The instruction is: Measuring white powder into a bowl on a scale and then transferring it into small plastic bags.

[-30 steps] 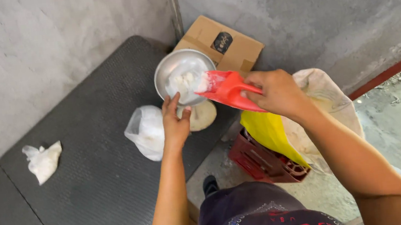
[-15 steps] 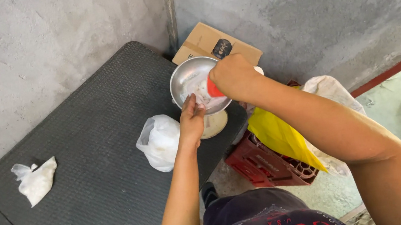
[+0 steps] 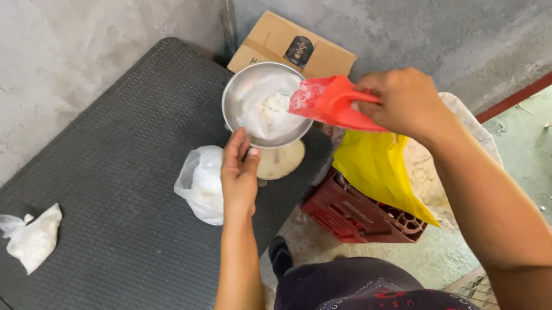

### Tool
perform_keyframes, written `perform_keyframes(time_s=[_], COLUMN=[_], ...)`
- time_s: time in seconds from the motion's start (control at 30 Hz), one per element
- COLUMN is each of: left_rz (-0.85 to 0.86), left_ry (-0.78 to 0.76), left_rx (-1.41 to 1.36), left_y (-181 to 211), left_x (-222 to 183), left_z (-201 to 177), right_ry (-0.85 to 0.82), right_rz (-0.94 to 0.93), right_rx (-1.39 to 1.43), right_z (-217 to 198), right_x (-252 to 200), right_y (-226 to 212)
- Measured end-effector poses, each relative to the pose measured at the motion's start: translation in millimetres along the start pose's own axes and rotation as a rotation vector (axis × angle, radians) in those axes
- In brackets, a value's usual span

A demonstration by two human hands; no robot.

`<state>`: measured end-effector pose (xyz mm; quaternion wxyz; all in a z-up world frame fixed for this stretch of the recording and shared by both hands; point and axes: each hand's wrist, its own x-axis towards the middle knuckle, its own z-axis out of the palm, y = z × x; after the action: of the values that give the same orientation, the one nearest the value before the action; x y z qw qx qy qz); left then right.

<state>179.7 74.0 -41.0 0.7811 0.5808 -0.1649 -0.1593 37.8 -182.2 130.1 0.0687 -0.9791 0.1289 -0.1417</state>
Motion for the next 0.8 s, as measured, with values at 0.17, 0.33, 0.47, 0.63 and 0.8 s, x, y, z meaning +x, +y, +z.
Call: perform_keyframes(time_s=[0.17, 0.33, 0.47, 0.63, 0.8], left_rz=[0.076, 0.202, 0.229, 0.191, 0.140], left_ry=[0.057, -0.054, -0.188, -0.273, -0.309], left_rx=[0.037, 0.380, 0.506, 0.575, 0.695], left_y=[-5, 11, -3, -40, -49], left_x=[-29, -71, -99, -129, -154], left_z=[32, 97, 147, 185, 211], right_ry=[0.063, 0.094, 0.144, 0.206, 0.089], right_rz=[0.255, 0.524, 0.665, 0.767, 0.714], right_rx=[0.375, 0.703, 0.794, 0.784, 0.359], right_z=[2, 6, -4, 7, 35], right_x=[-76, -159, -220, -286, -310], right_y=[48, 94, 132, 173, 179])
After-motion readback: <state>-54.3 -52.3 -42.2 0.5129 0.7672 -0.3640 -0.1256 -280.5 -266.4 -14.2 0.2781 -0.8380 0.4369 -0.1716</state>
